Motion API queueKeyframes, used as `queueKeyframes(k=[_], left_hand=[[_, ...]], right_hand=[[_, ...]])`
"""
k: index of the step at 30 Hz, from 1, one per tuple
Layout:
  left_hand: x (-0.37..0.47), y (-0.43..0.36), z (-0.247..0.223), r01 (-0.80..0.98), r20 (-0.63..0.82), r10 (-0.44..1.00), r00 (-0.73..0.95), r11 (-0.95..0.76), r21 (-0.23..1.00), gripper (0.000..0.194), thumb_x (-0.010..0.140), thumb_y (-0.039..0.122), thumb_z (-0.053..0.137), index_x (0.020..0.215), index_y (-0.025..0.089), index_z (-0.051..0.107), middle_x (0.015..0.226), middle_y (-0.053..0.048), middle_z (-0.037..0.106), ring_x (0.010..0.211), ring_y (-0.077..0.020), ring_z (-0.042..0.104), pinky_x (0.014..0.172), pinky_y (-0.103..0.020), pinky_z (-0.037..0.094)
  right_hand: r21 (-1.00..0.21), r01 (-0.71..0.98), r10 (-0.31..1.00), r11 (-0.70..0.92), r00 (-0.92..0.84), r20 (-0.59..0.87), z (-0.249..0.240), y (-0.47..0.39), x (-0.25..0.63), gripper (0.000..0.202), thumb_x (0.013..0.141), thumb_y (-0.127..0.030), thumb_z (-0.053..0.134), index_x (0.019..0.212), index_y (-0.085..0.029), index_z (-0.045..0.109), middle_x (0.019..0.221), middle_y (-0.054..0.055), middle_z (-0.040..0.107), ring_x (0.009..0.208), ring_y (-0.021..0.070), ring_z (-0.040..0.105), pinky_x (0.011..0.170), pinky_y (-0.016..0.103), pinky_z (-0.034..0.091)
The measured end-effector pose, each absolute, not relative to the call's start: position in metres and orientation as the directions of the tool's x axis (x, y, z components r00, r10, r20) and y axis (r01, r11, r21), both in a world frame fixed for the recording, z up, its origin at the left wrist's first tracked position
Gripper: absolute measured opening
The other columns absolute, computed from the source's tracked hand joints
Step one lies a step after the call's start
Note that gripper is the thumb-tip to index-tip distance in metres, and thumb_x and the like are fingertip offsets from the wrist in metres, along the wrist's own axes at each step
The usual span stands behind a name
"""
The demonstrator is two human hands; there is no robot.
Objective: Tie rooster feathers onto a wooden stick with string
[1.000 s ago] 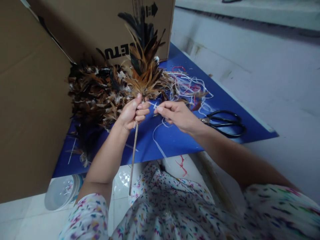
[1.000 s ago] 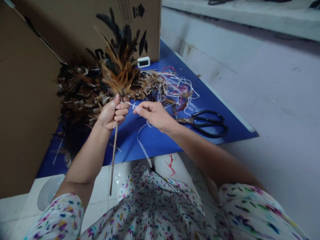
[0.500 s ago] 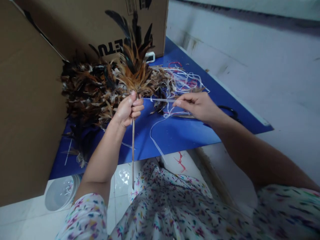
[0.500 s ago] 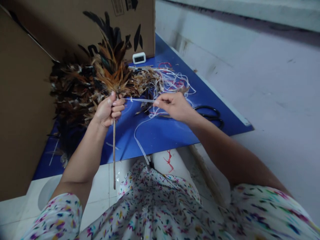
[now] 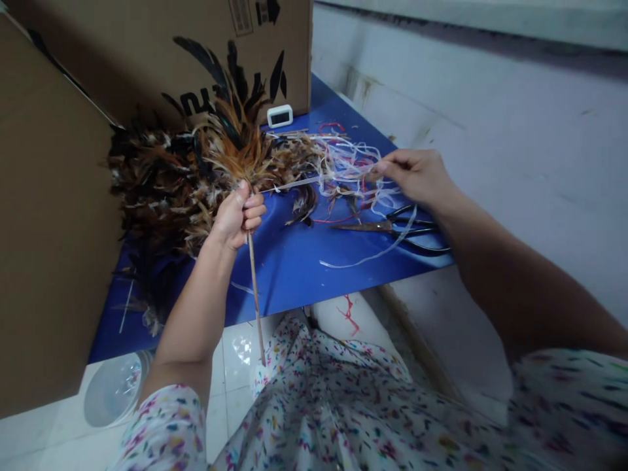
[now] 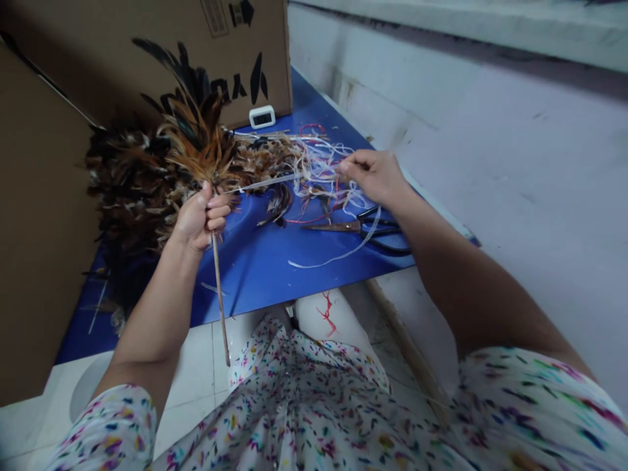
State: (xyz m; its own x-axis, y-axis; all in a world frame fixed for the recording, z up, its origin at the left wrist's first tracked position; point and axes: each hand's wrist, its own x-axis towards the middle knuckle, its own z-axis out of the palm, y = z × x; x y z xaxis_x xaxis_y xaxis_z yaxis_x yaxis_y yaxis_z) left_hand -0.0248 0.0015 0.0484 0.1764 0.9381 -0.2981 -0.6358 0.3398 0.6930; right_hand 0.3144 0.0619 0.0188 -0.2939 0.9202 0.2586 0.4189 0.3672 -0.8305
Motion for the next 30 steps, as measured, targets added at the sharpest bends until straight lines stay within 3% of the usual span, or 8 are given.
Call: queueKeyframes(k=[3,9,13,18,22,25,27,30], left_hand=[[-0.026,0.003,0.048,-0.614,-0.292,0.943,0.159,0.326,0.718,0.029,0.092,0.039,0.061,0.078,0.016,0.051,0.055,0.009,0.035,0.035,0.0005,0.026,0.03,-0.01,0.013],[-0.025,0.003,0.049,-0.594,-0.301,0.945,0.128,0.316,0.74,0.031,0.09,0.04,0.063,0.076,0.016,0.049,0.054,0.009,0.034,0.035,0.0007,0.025,0.03,-0.01,0.014],[-0.025,0.004,0.049,-0.59,-0.289,0.952,0.104,0.293,0.753,0.032,0.091,0.039,0.063,0.076,0.016,0.048,0.055,0.01,0.033,0.035,0.0013,0.024,0.03,-0.009,0.014],[-0.023,0.003,0.048,-0.552,-0.277,0.953,0.123,0.298,0.779,0.033,0.091,0.04,0.062,0.074,0.016,0.047,0.055,0.009,0.033,0.035,0.0013,0.024,0.03,-0.009,0.013],[-0.018,0.0,0.045,-0.516,-0.267,0.948,0.174,0.319,0.795,0.035,0.089,0.041,0.064,0.074,0.016,0.045,0.055,0.01,0.033,0.036,0.0012,0.024,0.031,-0.01,0.012],[-0.015,-0.003,0.041,-0.489,-0.238,0.946,0.22,0.318,0.812,0.035,0.089,0.041,0.064,0.075,0.016,0.045,0.056,0.009,0.034,0.036,0.001,0.026,0.031,-0.01,0.013],[-0.013,-0.003,0.039,-0.469,-0.228,0.945,0.235,0.315,0.825,0.034,0.09,0.041,0.064,0.075,0.016,0.045,0.056,0.009,0.034,0.036,0.001,0.025,0.031,-0.009,0.013],[-0.013,-0.003,0.038,-0.451,-0.232,0.948,0.218,0.308,0.837,0.035,0.09,0.041,0.064,0.075,0.017,0.044,0.056,0.01,0.033,0.036,0.0014,0.024,0.031,-0.009,0.013]], right_hand=[[-0.755,0.563,0.935,0.336,-0.103,0.339,0.017,0.075,0.313,0.019,0.09,-0.035,0.064,0.08,-0.019,0.064,0.068,0.003,0.063,0.069,0.0127,0.049,0.069,0.03,0.036],[-0.658,0.674,0.915,0.335,-0.065,0.399,-0.003,0.113,0.307,0.013,0.089,-0.027,0.062,0.08,-0.019,0.067,0.063,0.0,0.059,0.066,0.0145,0.05,0.068,0.032,0.038],[-0.59,0.7,0.898,0.403,-0.179,0.402,-0.009,0.126,0.308,0.013,0.087,-0.021,0.06,0.088,-0.019,0.072,0.082,0.006,0.069,0.079,0.0201,0.062,0.078,0.037,0.046],[-0.563,0.716,0.859,0.414,-0.101,0.502,0.008,0.088,0.296,0.015,0.082,-0.017,0.062,0.089,-0.019,0.075,0.095,0.01,0.074,0.09,0.0234,0.066,0.085,0.04,0.049],[-0.638,0.521,0.81,0.568,-0.212,0.548,0.022,0.038,0.251,0.012,0.081,-0.02,0.064,0.087,-0.02,0.073,0.095,0.007,0.075,0.093,0.0222,0.068,0.091,0.04,0.05],[-0.771,0.281,0.813,0.571,-0.325,0.484,0.02,0.014,0.203,0.018,0.079,-0.024,0.066,0.097,-0.02,0.068,0.104,0.005,0.072,0.101,0.021,0.067,0.097,0.041,0.049],[-0.87,0.082,0.827,0.486,-0.365,0.427,0.016,0.008,0.173,0.026,0.074,-0.023,0.069,0.098,-0.02,0.061,0.105,0.004,0.069,0.102,0.0195,0.066,0.097,0.039,0.049],[-0.974,-0.115,0.9,0.193,-0.374,0.223,0.013,0.01,0.143,0.034,0.066,-0.015,0.067,0.094,-0.021,0.05,0.091,-0.001,0.063,0.08,0.0135,0.064,0.077,0.032,0.053]])
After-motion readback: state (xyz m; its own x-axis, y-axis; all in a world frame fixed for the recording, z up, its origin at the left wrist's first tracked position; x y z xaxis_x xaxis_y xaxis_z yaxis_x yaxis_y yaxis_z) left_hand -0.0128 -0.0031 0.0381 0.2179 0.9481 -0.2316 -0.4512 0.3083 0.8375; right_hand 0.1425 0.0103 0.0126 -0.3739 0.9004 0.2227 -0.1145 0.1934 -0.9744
